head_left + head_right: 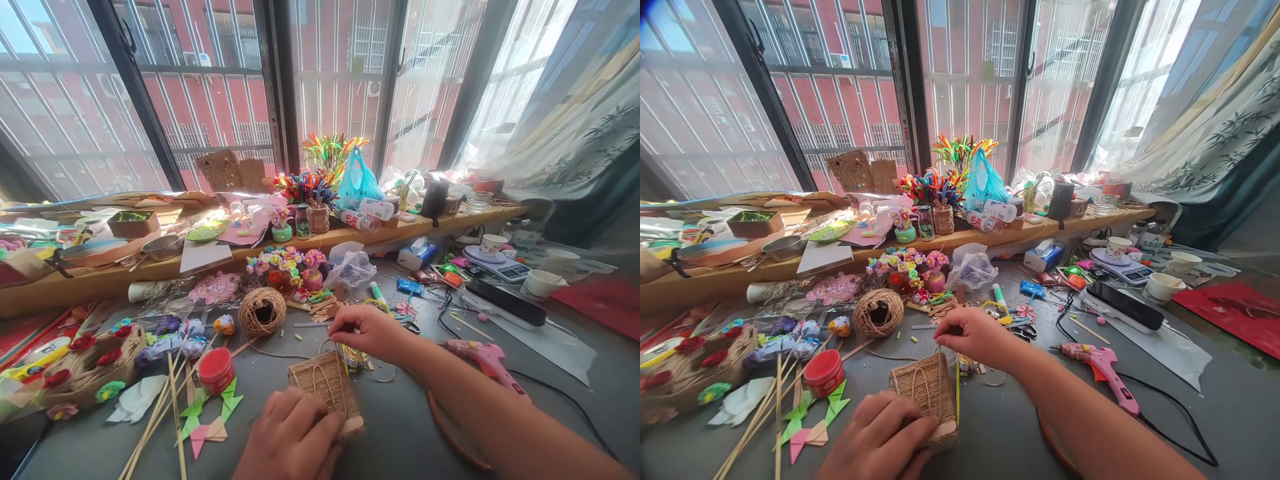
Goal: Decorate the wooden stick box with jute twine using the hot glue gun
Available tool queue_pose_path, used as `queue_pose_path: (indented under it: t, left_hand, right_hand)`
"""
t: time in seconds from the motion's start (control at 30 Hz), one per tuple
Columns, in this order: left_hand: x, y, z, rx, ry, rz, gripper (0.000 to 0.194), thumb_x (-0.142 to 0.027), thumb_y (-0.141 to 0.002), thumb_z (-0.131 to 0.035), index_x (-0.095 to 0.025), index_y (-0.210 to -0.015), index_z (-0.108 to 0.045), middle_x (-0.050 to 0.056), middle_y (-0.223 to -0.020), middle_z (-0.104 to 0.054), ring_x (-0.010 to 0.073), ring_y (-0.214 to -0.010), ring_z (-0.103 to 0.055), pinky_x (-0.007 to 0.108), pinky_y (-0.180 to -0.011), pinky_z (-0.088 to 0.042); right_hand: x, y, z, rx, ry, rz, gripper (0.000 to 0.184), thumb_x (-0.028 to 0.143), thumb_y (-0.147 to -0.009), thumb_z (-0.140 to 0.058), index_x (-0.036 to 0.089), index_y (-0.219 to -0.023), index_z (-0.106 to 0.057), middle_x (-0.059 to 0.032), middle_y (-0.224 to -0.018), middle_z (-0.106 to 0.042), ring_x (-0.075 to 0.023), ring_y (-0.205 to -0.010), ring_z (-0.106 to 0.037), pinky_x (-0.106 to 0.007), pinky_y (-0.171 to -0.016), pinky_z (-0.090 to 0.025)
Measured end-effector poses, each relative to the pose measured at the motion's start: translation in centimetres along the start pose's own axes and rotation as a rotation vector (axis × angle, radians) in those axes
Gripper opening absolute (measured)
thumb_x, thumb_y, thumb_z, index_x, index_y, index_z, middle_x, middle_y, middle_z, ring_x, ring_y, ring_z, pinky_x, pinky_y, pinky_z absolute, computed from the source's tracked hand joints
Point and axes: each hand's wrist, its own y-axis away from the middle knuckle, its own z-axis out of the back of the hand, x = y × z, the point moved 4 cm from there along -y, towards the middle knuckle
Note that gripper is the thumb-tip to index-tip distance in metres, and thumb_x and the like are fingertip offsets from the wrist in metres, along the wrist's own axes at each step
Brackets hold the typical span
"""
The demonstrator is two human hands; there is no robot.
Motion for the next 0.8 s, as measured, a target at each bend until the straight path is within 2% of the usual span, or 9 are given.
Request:
queue_pose_path:
  t: [0.1, 0.17, 0.27, 0.37, 0.47, 0.7, 0.8]
  left_hand:
    - [0.1, 0.4, -0.7, -0.156, -0.010, -0.022, 0.027, -0.025, -0.109, -0.046, -0.026, -0.110, -0.072, 0.001, -0.085, -0.074, 0.0203, -0.076, -0.065, 0.035, -0.072, -0.044]
    - [0.0, 0.4, -0.9, -0.179, -0.015, -0.027, 0.027, -0.022, -0.108, -0.046, -0.026, -0.111, -0.073, 0.001, -0.086, -0.074, 0.0199, -0.077, -0.066, 0.035, -0.071, -0.042]
    - [-0.4, -0.2, 0.0, -0.157, -0.032, -0.043, 0.026, -0.018, -0.106, -0.048, -0.024, -0.111, -0.073, 0.001, -0.087, -0.076, 0.0194, -0.077, -0.067, 0.035, -0.070, -0.040]
    - [-0.7, -0.9, 1.2, -0.049, -0.054, -0.039, 0.024, -0.016, -0.105, -0.052, -0.023, -0.115, -0.072, 0.000, -0.093, -0.078, 0.0196, -0.081, -0.068, 0.035, -0.073, -0.042]
    - [-0.9, -1.4, 1.9, -0.004, -0.057, -0.022, 0.022, -0.017, -0.106, -0.054, -0.022, -0.117, -0.072, 0.001, -0.096, -0.078, 0.0199, -0.084, -0.069, 0.036, -0.075, -0.043]
    - [-1.9, -0.4, 1.3, -0.031, -0.239, -0.069, 0.025, -0.011, -0.107, -0.052, -0.020, -0.121, -0.072, 0.003, -0.092, -0.078, 0.0198, -0.082, -0.069, 0.036, -0.075, -0.043]
    - [-2.2, -0.5, 1.2, 0.037, -0.316, -0.077, 0.029, -0.009, -0.107, -0.049, -0.019, -0.121, -0.071, 0.002, -0.086, -0.076, 0.0191, -0.076, -0.068, 0.036, -0.069, -0.043]
  right_hand:
    - [-1.2, 0.4, -1.1, -0.056, -0.089, -0.091, 0.015, 0.036, -0.092, -0.074, 0.021, -0.094, -0.076, -0.0022, -0.083, -0.075, -0.0179, -0.071, -0.067, -0.029, -0.064, -0.054]
    - [-1.7, 0.8, -1.6, -0.090, -0.141, -0.137, 0.017, 0.037, -0.091, -0.075, 0.021, -0.097, -0.074, -0.0019, -0.084, -0.075, -0.0178, -0.073, -0.068, -0.029, -0.065, -0.055]
    - [-2.0, 1.1, -2.2, -0.135, -0.198, -0.178, 0.017, 0.038, -0.088, -0.076, 0.022, -0.093, -0.073, -0.0017, -0.084, -0.075, -0.0185, -0.075, -0.068, -0.029, -0.067, -0.055]
    - [-2.1, 1.3, -2.6, -0.192, -0.240, -0.202, 0.015, 0.038, -0.085, -0.076, 0.023, -0.088, -0.072, -0.0009, -0.081, -0.074, -0.0187, -0.074, -0.067, -0.030, -0.066, -0.054]
    - [-2.2, 1.6, -3.0, -0.265, -0.272, -0.228, 0.013, 0.035, -0.083, -0.075, 0.023, -0.088, -0.071, -0.0002, -0.079, -0.073, -0.0186, -0.072, -0.066, -0.030, -0.065, -0.053]
    - [-2.2, 3.2, -4.1, -0.452, -0.314, -0.287, 0.017, 0.037, -0.086, -0.070, 0.023, -0.095, -0.070, -0.0018, -0.082, -0.073, -0.0214, -0.077, -0.068, -0.032, -0.068, -0.055]
    - [-2.0, 3.6, -4.4, -0.507, -0.314, -0.286, 0.019, 0.041, -0.088, -0.068, 0.023, -0.096, -0.068, -0.0035, -0.085, -0.074, -0.0223, -0.078, -0.069, -0.033, -0.070, -0.057]
